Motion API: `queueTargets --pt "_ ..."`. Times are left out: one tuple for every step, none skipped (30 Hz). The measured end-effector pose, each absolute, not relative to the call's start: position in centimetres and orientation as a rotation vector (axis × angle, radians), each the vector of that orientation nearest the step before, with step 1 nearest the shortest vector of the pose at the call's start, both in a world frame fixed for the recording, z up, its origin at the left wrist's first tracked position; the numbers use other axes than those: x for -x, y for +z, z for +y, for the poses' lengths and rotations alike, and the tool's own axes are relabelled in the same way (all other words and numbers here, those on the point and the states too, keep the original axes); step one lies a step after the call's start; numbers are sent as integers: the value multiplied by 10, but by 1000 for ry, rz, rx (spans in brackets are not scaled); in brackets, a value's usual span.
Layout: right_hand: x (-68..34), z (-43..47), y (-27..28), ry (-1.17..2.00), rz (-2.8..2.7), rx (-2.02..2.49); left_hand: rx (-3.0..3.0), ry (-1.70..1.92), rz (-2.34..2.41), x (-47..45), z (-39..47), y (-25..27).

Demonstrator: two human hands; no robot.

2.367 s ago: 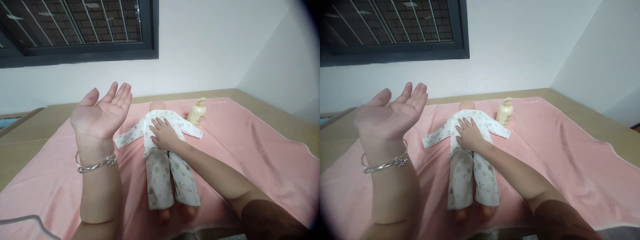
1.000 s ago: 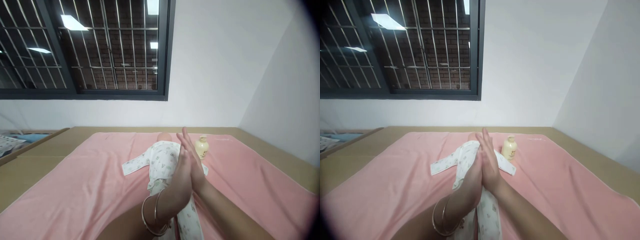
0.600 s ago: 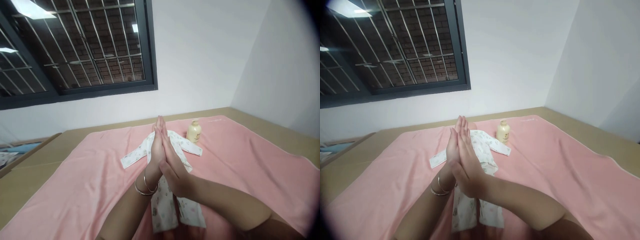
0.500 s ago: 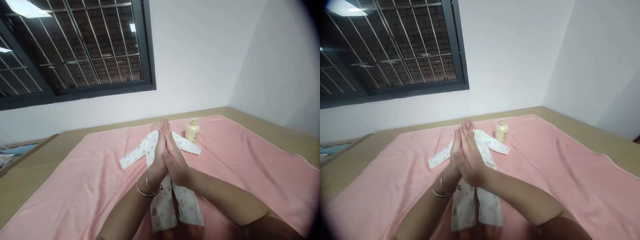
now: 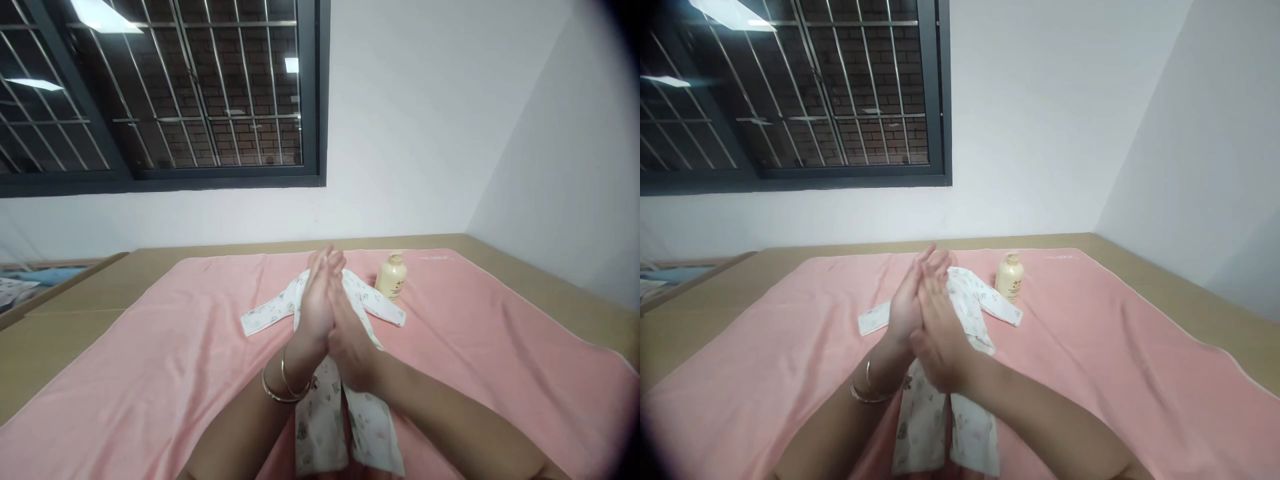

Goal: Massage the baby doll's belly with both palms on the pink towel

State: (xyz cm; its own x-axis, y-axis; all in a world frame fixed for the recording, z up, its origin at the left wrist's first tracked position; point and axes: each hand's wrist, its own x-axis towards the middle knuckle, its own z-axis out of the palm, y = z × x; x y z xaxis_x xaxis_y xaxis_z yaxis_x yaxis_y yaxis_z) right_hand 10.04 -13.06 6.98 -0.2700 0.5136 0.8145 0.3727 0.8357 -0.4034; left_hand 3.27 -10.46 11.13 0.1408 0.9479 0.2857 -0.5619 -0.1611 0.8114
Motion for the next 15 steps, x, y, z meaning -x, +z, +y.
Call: queueTargets --pt "-97 -134 69 184 -1930 639 -1051 1471 516 -26 -96 114" --pt "-95 -135 68 209 -1957 622 -1093 1514 542 -20 -87 115" --pt "-95 -133 67 229 -1966 619 -1150 1559 584 -14 -76 115" --pt "-97 -127 65 248 -1954 632 -1220 1607 656 -7 -64 114" --pt "-101 -117 61 263 -1930 662 -1308 1653 767 -2 -52 111" --pt "-106 -105 55 271 -1892 702 -1428 1666 912 3 -39 106" --pt "-111 -91 48 267 -1852 765 -1538 1673 1089 8 -26 100" --pt "-116 -76 39 242 -1829 842 -1645 1644 1252 11 -13 92" --pt "-121 -61 30 209 -1844 901 -1739 1572 1378 14 -2 83" --pt "-124 -48 22 187 -1902 938 -1809 1491 1454 15 8 73" --pt "-126 -36 14 168 -1977 950 -1861 1433 1481 16 17 63" --pt "-128 -27 7 163 -2062 974 -1909 1389 1467 16 23 52" --pt "-129 -20 2 164 -2145 997 -1940 1363 1437 14 28 42" --pt "-130 -16 -1 165 -2211 1017 -1957 1350 1396 12 32 31" --pt "-132 -12 -3 172 -2258 1036 -1962 1343 1368 9 35 21"
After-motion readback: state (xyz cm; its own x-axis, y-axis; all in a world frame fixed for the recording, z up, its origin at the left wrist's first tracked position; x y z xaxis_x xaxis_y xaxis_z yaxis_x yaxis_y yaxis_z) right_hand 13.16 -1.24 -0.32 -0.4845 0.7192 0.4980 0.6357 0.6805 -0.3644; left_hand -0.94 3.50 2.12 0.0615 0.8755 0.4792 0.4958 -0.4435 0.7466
